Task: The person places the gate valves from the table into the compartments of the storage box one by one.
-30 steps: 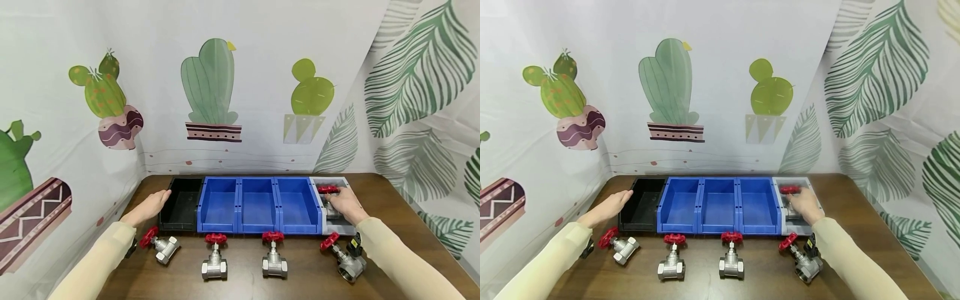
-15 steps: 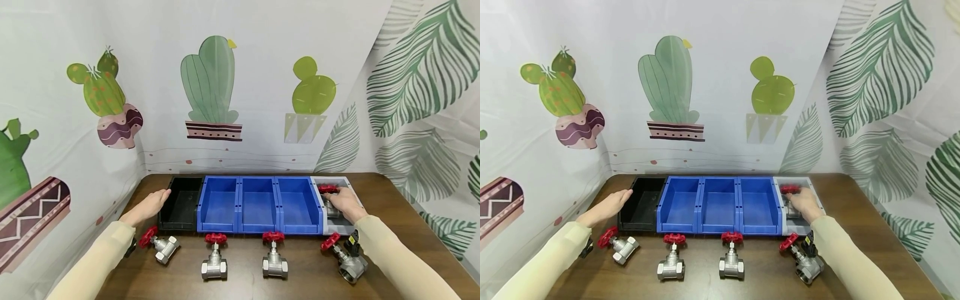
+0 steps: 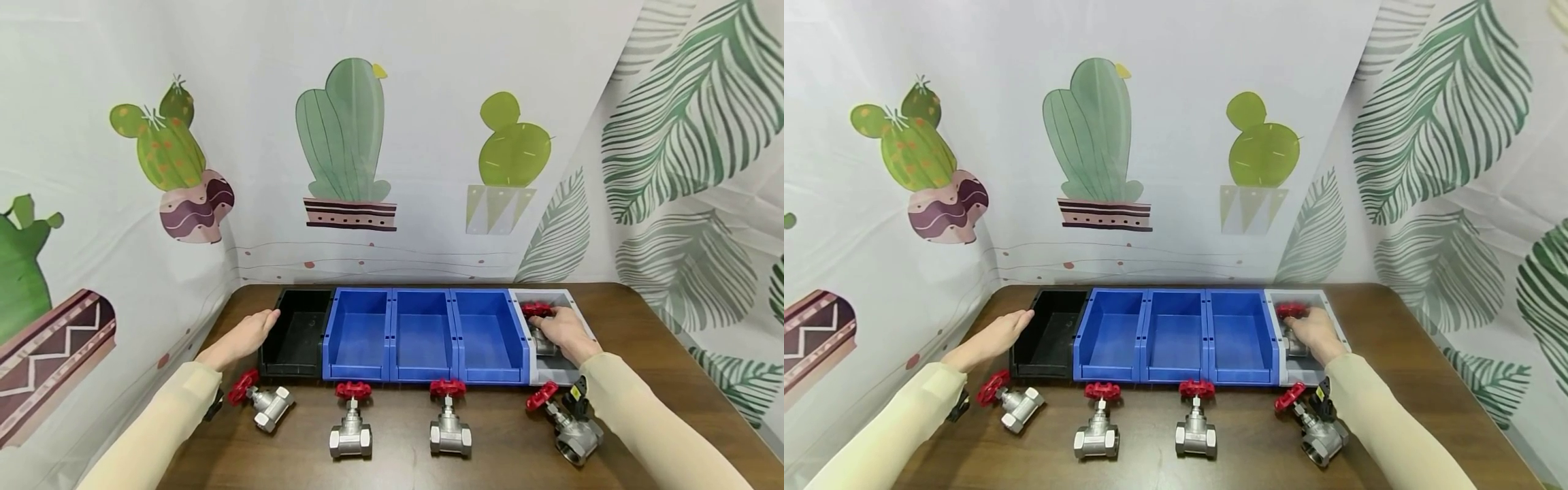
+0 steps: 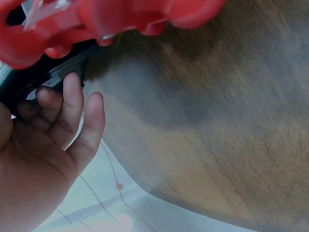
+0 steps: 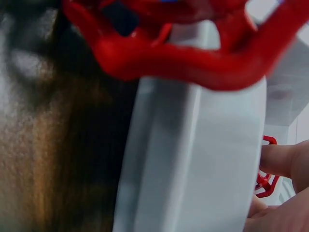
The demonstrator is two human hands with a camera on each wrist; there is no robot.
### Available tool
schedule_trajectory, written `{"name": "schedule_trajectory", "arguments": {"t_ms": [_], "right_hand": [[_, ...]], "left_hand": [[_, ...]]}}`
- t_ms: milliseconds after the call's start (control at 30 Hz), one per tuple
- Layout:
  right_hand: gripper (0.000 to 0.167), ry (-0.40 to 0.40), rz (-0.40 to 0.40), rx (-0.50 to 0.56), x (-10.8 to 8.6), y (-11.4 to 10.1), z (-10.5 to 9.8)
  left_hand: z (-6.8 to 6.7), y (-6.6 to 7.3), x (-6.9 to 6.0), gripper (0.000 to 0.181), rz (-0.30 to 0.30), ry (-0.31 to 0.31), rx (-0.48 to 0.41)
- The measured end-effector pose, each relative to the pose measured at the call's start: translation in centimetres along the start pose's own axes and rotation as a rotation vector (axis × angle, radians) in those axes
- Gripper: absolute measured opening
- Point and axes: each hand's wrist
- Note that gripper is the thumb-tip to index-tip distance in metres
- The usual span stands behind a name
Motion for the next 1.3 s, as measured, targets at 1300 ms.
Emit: {"name": "schedule_trajectory", "arguments": {"t_ms": [1300], "right_hand": [[0.066, -0.044, -0.107, -0.101, -1.5, -1.6, -1.3]], "left_hand": [[0.1, 0.2, 0.0, 0.044, 0.004, 0.014, 0.021]]}}
Point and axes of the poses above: each hand's wrist, its own x-axis towards the middle knuckle, its own z-axis out of the palm, y = z × x, and after that the axes turned 3 degrees about y, right-handed
